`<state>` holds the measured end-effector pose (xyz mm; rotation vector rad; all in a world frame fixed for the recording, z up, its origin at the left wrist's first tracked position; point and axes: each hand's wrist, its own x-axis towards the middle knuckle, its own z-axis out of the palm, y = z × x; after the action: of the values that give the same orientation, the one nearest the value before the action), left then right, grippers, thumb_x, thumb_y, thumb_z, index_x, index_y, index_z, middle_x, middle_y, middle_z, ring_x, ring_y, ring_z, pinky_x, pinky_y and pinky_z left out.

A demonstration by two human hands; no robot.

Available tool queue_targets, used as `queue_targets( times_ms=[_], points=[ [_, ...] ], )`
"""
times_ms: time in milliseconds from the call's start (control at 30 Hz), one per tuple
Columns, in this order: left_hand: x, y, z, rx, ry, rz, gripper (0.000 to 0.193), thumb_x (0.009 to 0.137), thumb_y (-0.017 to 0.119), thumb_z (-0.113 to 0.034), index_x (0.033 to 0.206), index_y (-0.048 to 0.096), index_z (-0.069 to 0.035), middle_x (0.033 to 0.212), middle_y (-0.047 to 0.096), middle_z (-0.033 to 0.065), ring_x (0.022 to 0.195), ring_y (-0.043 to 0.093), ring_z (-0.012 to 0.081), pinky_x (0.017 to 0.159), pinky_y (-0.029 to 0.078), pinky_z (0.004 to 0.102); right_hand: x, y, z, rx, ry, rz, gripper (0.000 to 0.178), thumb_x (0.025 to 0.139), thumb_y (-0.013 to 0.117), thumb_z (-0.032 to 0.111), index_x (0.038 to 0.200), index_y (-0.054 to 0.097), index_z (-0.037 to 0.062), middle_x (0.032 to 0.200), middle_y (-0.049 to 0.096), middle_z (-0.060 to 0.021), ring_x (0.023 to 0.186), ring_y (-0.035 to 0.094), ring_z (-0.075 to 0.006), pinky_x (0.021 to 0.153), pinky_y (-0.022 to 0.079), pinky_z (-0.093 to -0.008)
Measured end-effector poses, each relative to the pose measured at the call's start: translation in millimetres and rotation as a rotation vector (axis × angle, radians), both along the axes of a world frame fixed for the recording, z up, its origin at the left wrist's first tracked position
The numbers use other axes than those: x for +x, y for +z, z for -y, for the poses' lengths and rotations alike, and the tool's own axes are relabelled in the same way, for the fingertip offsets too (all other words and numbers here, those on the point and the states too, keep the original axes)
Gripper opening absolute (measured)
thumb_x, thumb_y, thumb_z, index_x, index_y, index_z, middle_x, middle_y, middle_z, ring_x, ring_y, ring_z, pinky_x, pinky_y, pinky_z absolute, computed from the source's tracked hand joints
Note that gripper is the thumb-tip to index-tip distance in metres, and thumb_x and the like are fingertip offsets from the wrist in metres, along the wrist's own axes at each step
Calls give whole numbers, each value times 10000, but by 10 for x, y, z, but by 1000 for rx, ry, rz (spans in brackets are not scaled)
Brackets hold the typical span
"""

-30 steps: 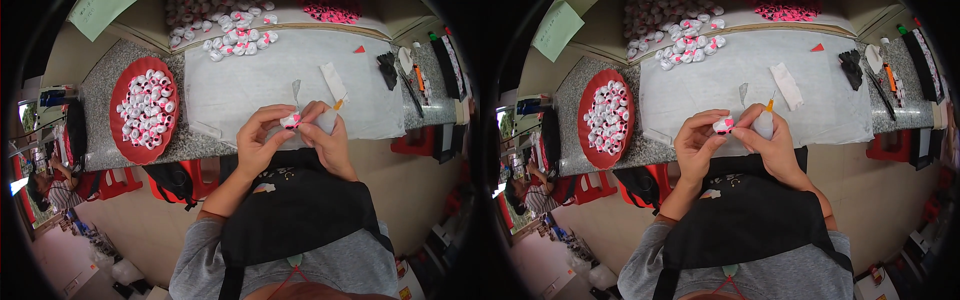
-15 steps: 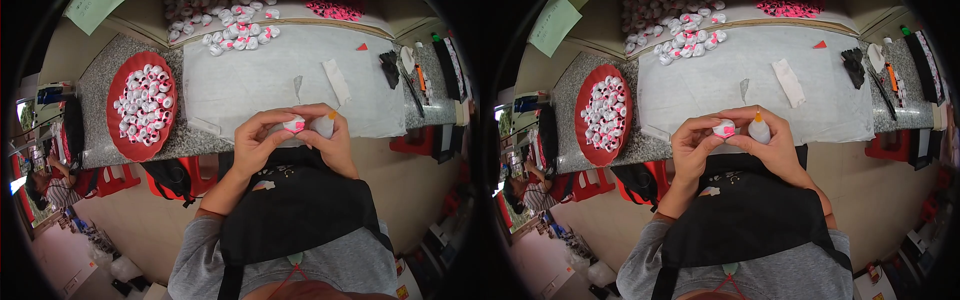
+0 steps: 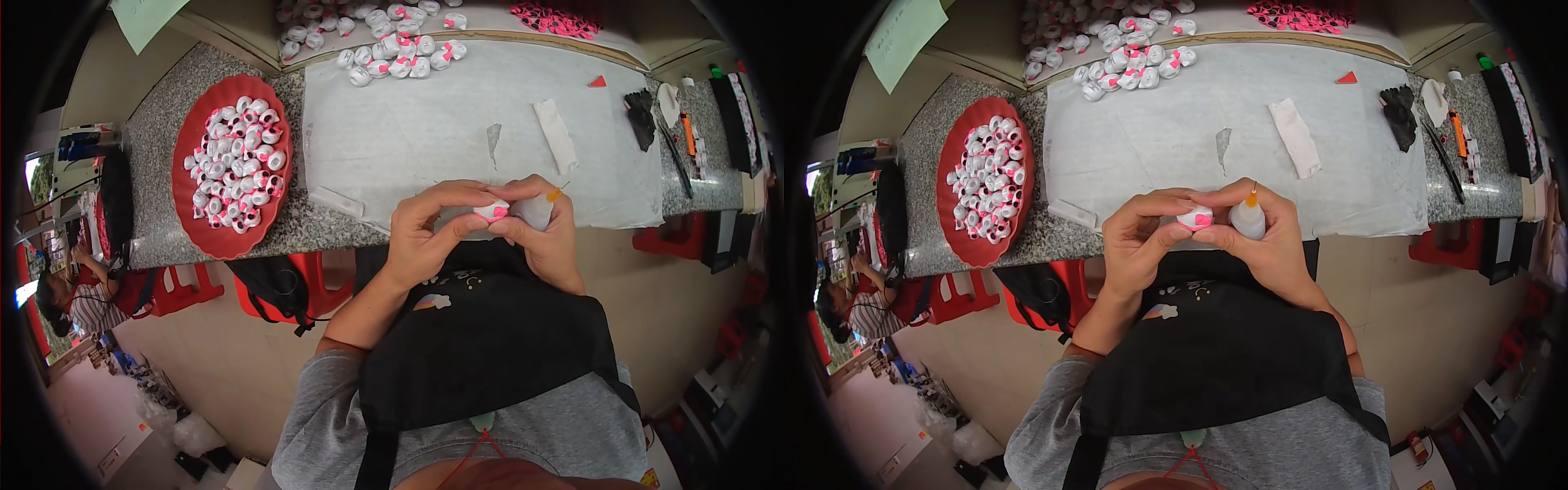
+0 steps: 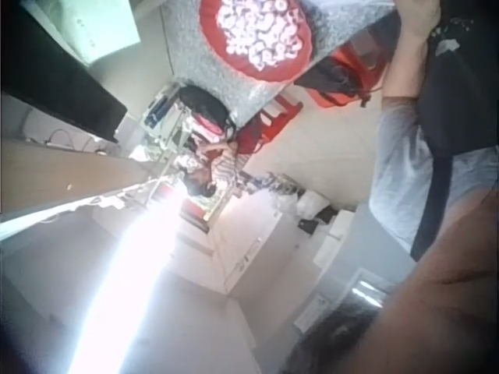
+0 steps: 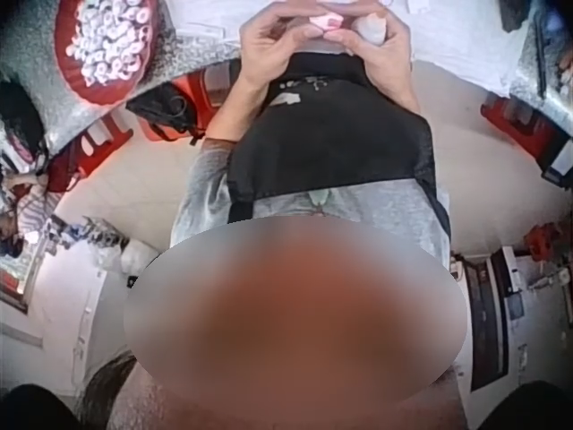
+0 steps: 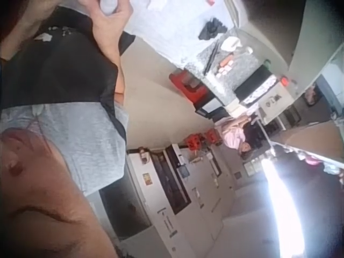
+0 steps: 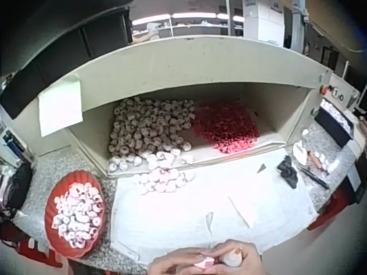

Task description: Assembling toy heads by applying glue and attaching small pink bows.

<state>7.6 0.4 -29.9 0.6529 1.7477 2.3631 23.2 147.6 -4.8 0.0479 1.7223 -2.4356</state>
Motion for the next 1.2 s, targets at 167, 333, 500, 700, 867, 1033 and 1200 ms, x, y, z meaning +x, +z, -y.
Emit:
queue_targets(
  times_ms=[167, 333, 500, 700, 867, 1033, 1200],
  points=[
    [-6, 103, -34, 93, -36, 185, 207, 733, 509, 35, 938, 482, 49, 960, 515, 150, 903, 498, 181, 781, 399, 276, -9, 2, 4, 34, -25, -17, 239, 652, 615, 9, 866, 511, -10, 783, 550, -71, 548, 445, -64, 454, 337, -176],
    [19, 69, -44, 53, 25, 160, 221, 736, 508, 35, 953, 473, 55, 957, 518, 134, 896, 500, 172, 785, 393, 273, -24, 44, -30, 74, 15, 9, 232, 667, 576, -12, 890, 513, -21, 754, 542, -61, 539, 434, -61, 454, 332, -177],
    [43, 52, -69, 17, 98, 111, 221, 738, 512, 29, 954, 475, 53, 949, 524, 125, 891, 503, 163, 787, 389, 269, -22, 47, -2, 76, -5, 4, 224, 674, 547, -20, 897, 517, -27, 717, 533, -55, 527, 422, -64, 448, 322, -181],
    [25, 46, -73, 13, 66, 177, 234, 728, 523, 29, 956, 474, 47, 946, 524, 129, 898, 503, 171, 783, 393, 265, -40, 4, -40, 57, 10, 35, 225, 671, 550, -16, 894, 518, -27, 699, 531, -54, 518, 419, -62, 440, 315, -179],
    [10, -21, -63, 123, 15, 168, 232, 713, 543, 29, 934, 473, 42, 945, 520, 148, 884, 508, 181, 765, 410, 267, -24, 39, -24, 75, 13, 31, 228, 664, 556, -14, 888, 518, -27, 676, 526, -51, 516, 425, -62, 434, 315, -182],
    [25, -26, -77, 115, 28, 161, 219, 717, 543, 26, 928, 482, 33, 938, 523, 127, 883, 504, 165, 774, 402, 265, -8, -6, -15, 44, -4, 15, 228, 662, 562, -10, 885, 517, -27, 665, 521, -46, 517, 425, -62, 434, 315, -181],
    [7, -35, -95, 133, 37, 200, 215, 736, 530, 13, 943, 478, 26, 935, 523, 110, 891, 498, 153, 780, 394, 258, -33, -6, -42, 43, 15, 82, 230, 667, 566, -10, 891, 516, -27, 671, 518, -44, 514, 416, -61, 431, 314, -183]
  ],
)
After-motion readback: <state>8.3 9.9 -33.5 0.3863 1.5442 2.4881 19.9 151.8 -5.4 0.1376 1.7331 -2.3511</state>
